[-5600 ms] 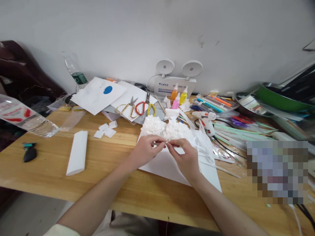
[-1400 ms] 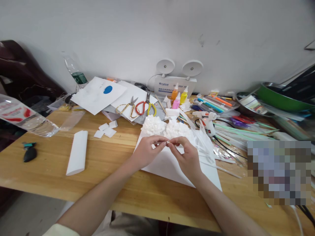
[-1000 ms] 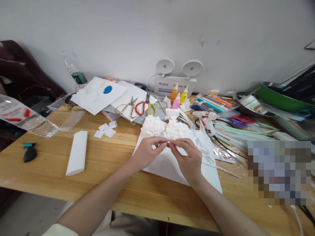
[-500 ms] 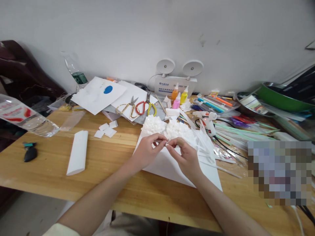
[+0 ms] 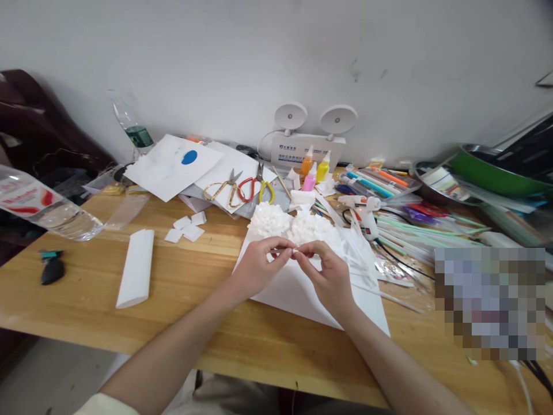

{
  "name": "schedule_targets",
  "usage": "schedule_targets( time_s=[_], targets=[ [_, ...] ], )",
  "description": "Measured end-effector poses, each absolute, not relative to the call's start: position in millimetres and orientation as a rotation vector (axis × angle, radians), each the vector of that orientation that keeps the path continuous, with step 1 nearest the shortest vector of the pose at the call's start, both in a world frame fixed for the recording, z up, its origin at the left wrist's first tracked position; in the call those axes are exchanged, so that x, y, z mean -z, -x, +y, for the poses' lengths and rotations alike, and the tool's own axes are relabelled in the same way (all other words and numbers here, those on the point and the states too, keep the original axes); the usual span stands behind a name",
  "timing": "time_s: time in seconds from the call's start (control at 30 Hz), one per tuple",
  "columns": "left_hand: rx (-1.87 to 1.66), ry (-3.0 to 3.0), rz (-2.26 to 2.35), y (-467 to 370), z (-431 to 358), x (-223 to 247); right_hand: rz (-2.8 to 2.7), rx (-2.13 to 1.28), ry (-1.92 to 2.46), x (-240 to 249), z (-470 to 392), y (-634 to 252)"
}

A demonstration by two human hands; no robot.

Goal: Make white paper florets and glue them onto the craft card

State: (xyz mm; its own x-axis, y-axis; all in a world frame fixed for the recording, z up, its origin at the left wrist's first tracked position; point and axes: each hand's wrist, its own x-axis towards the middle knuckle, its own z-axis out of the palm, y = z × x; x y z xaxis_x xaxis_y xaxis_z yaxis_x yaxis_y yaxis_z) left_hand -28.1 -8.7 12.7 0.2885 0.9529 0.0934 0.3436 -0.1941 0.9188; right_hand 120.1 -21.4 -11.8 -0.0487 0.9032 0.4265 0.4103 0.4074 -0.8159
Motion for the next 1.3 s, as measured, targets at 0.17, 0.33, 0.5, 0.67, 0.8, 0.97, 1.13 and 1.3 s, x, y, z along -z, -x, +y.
schedule_targets(
  time_s=[0.17, 0.33, 0.5, 0.67, 0.8, 0.97, 1.13, 1.3],
  targets=[
    [-0.907, -1.711, 1.198, 27.9, -9.9, -14.0, -1.655, -0.45, 1.199, 12.0, -23.0, -120.1],
    [-0.907, -1.75, 1.196, 26.9, -11.1, -15.8, -1.634, -0.336, 1.207, 13.0, -23.4, -118.6],
    [-0.9, -1.753, 1.184, 26.7, -11.8, -15.3, -1.627, -0.236, 1.172, 16.1, -21.8, -119.5],
    [-0.905, -1.753, 1.154, 27.2, -12.5, -14.7, -1.667, -0.163, 1.114, 17.6, -20.5, -120.9],
    [-0.909, -1.725, 1.163, 27.4, -11.3, -14.0, -1.67, -0.209, 1.142, 15.9, -21.0, -120.7],
    [-0.907, -1.661, 1.177, 28.3, -7.0, -10.5, -1.656, -0.362, 1.194, 12.1, -21.6, -120.7],
    [-0.892, -1.672, 1.17, 29.5, -6.1, -8.9, -1.663, -0.578, 1.149, 12.2, -21.6, -121.2],
    [-0.876, -1.719, 1.189, 29.7, -7.1, -10.9, -1.699, -0.734, 1.13, 13.9, -22.6, -121.3]
  ],
)
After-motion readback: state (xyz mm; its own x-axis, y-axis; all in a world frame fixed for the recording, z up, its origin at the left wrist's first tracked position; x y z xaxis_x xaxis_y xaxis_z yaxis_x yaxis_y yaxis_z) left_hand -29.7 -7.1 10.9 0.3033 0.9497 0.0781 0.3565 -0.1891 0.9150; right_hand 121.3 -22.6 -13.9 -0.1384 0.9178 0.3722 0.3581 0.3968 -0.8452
